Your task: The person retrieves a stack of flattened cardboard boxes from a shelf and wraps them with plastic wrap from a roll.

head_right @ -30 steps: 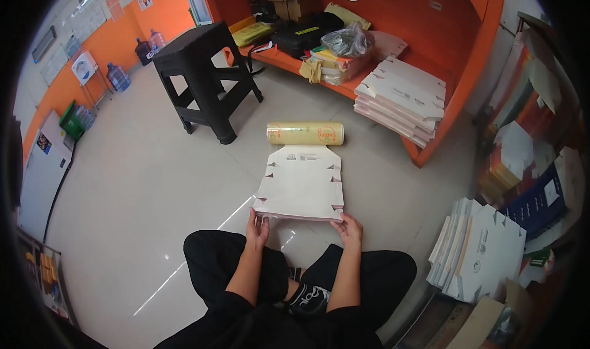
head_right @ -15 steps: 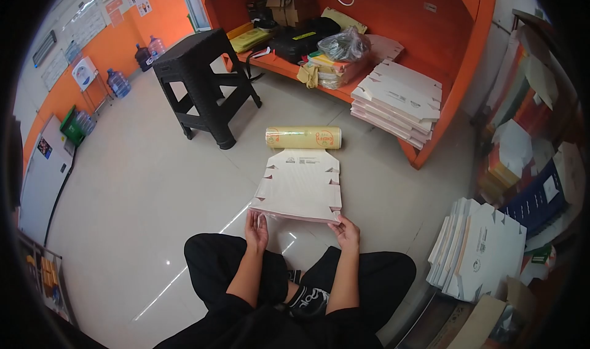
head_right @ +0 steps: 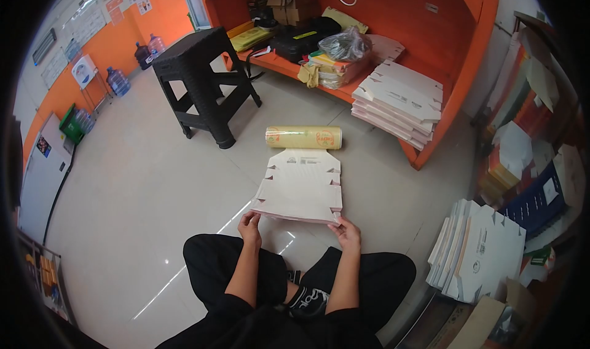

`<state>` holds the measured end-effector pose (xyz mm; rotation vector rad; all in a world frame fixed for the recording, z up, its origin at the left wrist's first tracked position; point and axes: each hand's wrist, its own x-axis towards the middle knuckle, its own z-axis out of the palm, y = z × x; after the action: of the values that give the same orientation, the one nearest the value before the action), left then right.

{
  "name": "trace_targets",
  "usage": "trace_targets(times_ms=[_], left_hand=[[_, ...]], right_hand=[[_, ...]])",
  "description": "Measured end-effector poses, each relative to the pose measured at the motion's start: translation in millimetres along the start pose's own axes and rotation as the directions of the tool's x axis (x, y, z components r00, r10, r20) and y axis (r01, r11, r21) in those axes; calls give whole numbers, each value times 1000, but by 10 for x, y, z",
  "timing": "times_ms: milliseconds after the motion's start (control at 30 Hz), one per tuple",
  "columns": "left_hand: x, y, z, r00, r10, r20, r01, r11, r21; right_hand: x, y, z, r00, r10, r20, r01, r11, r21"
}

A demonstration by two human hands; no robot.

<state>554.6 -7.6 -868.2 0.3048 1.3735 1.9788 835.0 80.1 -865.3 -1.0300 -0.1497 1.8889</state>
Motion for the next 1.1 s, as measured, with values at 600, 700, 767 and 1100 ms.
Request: trace_targets(times_ms=[600, 700, 767, 1100], left_hand=[[751, 469, 194, 689, -721, -68, 504, 410, 761], [973, 258, 105, 649, -761, 7, 387, 338, 858], [1039, 78, 41, 628, -776, -54, 409, 270, 872], [1187, -349, -219, 714, -647, 268, 371, 674, 639]], right_hand=[[-22, -47, 151, 996, -18, -92, -8, 960, -281], [137, -70, 186, 994, -26, -108, -23, 904, -427], [161, -108, 262, 977, 40, -211, -148, 835, -530], [713, 156, -70, 982, -189, -13, 106, 605, -789]])
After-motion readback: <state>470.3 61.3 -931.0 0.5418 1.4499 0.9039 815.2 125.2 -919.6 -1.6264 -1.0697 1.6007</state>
